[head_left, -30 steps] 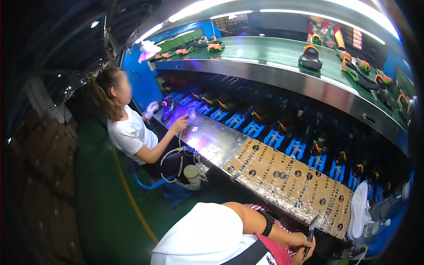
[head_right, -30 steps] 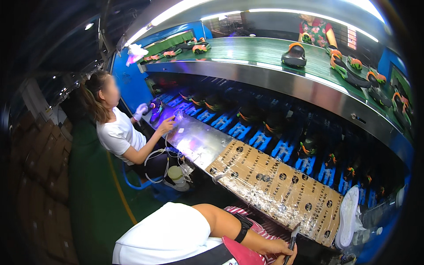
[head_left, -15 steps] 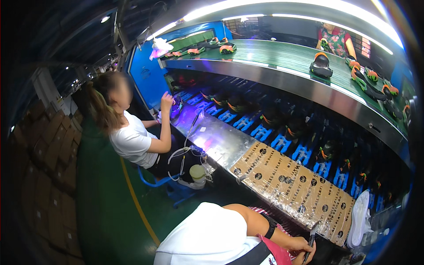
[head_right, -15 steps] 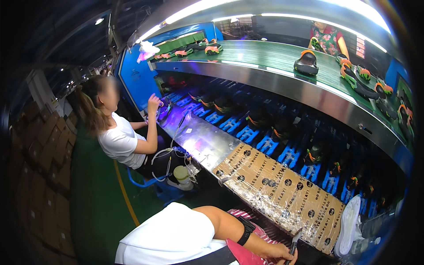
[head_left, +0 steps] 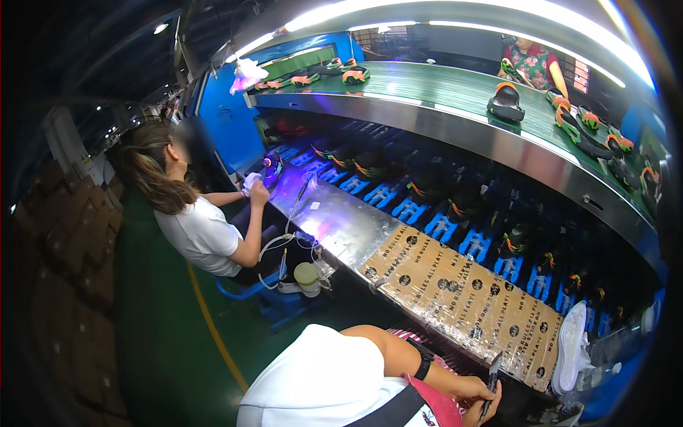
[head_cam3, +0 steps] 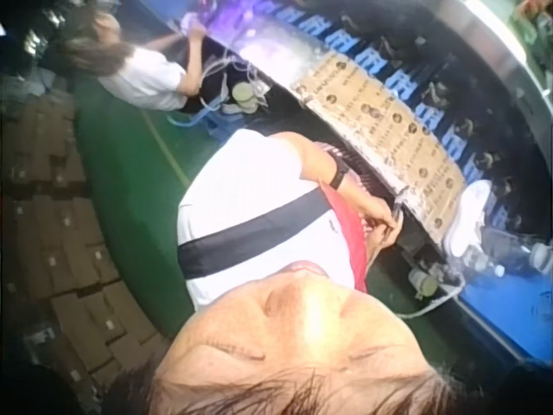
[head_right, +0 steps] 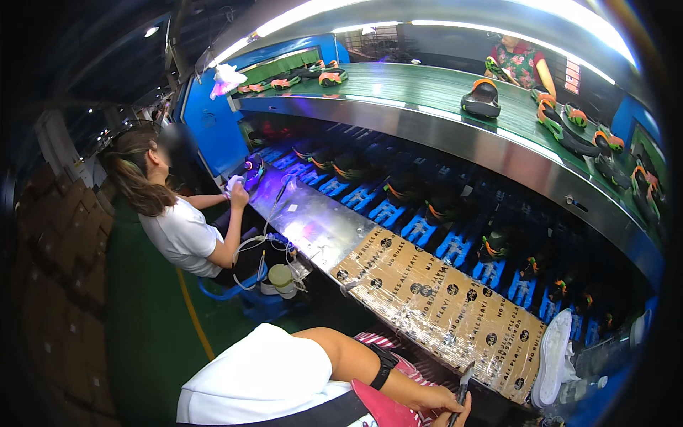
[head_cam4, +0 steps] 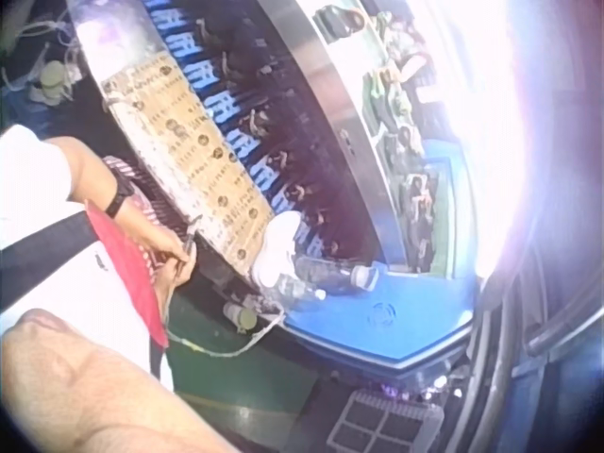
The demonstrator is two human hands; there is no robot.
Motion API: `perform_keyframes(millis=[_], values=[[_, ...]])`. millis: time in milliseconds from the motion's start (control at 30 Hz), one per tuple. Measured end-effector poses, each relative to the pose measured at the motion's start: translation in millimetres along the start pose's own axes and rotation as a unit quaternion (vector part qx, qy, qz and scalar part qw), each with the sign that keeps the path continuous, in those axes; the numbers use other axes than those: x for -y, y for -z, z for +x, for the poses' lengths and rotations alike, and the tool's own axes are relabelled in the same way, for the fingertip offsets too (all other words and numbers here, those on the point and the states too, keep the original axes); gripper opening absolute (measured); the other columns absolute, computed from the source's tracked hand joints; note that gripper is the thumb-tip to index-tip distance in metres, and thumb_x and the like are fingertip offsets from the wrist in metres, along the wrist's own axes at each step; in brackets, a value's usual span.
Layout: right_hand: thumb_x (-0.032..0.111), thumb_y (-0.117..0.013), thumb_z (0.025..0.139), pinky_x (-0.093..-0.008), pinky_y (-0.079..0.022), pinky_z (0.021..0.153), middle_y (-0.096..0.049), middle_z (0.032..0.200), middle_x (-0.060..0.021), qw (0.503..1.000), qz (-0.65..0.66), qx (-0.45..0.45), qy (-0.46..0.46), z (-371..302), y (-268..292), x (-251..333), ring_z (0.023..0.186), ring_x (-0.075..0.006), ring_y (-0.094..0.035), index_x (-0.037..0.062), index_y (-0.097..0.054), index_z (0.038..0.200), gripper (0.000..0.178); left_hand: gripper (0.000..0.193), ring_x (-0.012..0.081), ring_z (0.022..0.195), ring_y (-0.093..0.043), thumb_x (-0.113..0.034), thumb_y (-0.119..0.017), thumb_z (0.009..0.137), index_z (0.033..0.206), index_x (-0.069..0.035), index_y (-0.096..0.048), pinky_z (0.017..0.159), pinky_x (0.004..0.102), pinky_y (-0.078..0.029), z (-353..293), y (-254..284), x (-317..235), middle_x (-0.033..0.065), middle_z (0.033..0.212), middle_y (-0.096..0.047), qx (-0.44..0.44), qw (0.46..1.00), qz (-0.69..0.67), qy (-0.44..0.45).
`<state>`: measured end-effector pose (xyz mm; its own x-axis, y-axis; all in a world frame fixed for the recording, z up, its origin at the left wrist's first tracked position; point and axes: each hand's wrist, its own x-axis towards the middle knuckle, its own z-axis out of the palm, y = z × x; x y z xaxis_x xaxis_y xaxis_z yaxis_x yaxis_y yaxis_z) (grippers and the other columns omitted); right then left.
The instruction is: Apply adhesive or primer to the soles of shoes using a brush at a manufacturing station.
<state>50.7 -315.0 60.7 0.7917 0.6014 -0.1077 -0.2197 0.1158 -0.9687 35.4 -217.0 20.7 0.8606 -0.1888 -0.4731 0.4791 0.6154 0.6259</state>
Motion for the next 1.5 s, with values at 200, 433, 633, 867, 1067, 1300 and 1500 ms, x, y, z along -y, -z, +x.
perform_keyframes(millis=[200, 433, 633, 867, 1067, 1300, 1500], values=[[0.007, -0.051, 0.085, -0.0441, -0.049, 0.077, -0.052, 0.109, -0.0196, 0.999, -0.038, -0.006, 0.031, 2.9, 17.6, 1.9, 0.092, -0.0284, -0.057, 0.0044, -0.037, 0.125, 0.042, 0.025, 0.0141, 0.070, -0.056, -0.034, -0.049, 0.087, 0.081, -0.012, -0.060, 0.066, 0.0300, -0.043, -15.7, -11.7, -18.9, -0.0014, 0.074, -0.060, 0.083, 0.995, -0.018, 0.051], [0.007, -0.052, 0.085, -0.0408, -0.048, 0.078, -0.054, 0.106, -0.0180, 0.997, -0.066, 0.001, 0.041, 13.7, 28.0, 14.8, 0.091, -0.0265, -0.057, 0.0023, -0.043, 0.119, 0.036, 0.042, 0.0158, 0.080, -0.052, -0.049, -0.045, 0.086, 0.104, -0.012, -0.054, 0.071, 0.0300, -0.040, -20.3, -5.6, -25.4, 0.0018, 0.087, -0.055, 0.069, 0.997, -0.001, 0.045], [0.006, -0.053, 0.084, -0.0379, -0.047, 0.078, -0.056, 0.103, -0.0166, 0.993, -0.097, -0.019, 0.059, 25.9, 32.0, 45.5, 0.091, -0.0249, -0.057, 0.0006, -0.047, 0.114, 0.031, 0.046, 0.0163, 0.076, -0.054, -0.044, -0.045, 0.088, 0.115, -0.007, -0.049, 0.068, 0.0282, -0.043, -18.9, 7.0, -17.3, 0.0067, 0.086, -0.056, 0.050, 0.998, -0.016, 0.023], [0.005, -0.053, 0.084, -0.0346, -0.046, 0.079, -0.059, 0.100, -0.0149, 0.990, -0.114, -0.037, 0.070, 32.8, 22.1, 61.1, 0.090, -0.0231, -0.057, -0.0014, -0.052, 0.108, 0.025, 0.042, 0.0144, 0.072, -0.056, -0.039, -0.047, 0.089, 0.117, -0.008, -0.045, 0.063, 0.0271, -0.045, -33.6, 28.1, -27.5, 0.0065, 0.083, -0.058, 0.021, 0.998, -0.057, 0.016], [0.005, -0.054, 0.083, -0.0317, -0.045, 0.080, -0.061, 0.098, -0.0135, 0.989, -0.126, -0.049, 0.067, 31.7, -9.7, 59.5, 0.089, -0.0215, -0.057, -0.0032, -0.057, 0.103, 0.022, 0.038, 0.0099, 0.079, -0.055, -0.038, -0.046, 0.090, 0.117, -0.012, -0.046, 0.069, 0.0245, -0.044, -48.1, 62.0, -35.7, 0.0022, 0.087, -0.059, 0.047, 0.998, -0.044, 0.024], [0.008, -0.049, 0.086, -0.0286, -0.043, 0.081, -0.061, 0.099, -0.0128, 0.990, -0.106, -0.064, 0.069, 50.4, -40.2, 54.5, 0.091, -0.0199, -0.056, -0.0060, -0.060, 0.101, 0.023, 0.039, 0.0134, 0.081, -0.057, -0.036, -0.043, 0.091, 0.122, -0.013, -0.044, 0.069, 0.0251, -0.047, -66.6, 101.6, -43.9, 0.0044, 0.090, -0.059, 0.013, 0.999, -0.042, 0.028], [0.007, -0.058, 0.081, -0.0173, -0.040, 0.056, -0.058, 0.073, -0.0032, 0.986, -0.039, -0.119, 0.106, 76.6, -56.0, -2.0, 0.062, -0.0067, -0.052, -0.0030, -0.059, 0.093, 0.016, 0.038, 0.0129, 0.086, -0.057, -0.034, -0.046, 0.090, 0.122, -0.015, -0.045, 0.071, 0.0242, -0.046, -94.5, 138.8, -33.4, 0.0035, 0.092, -0.059, -0.015, 0.997, -0.068, 0.015]])
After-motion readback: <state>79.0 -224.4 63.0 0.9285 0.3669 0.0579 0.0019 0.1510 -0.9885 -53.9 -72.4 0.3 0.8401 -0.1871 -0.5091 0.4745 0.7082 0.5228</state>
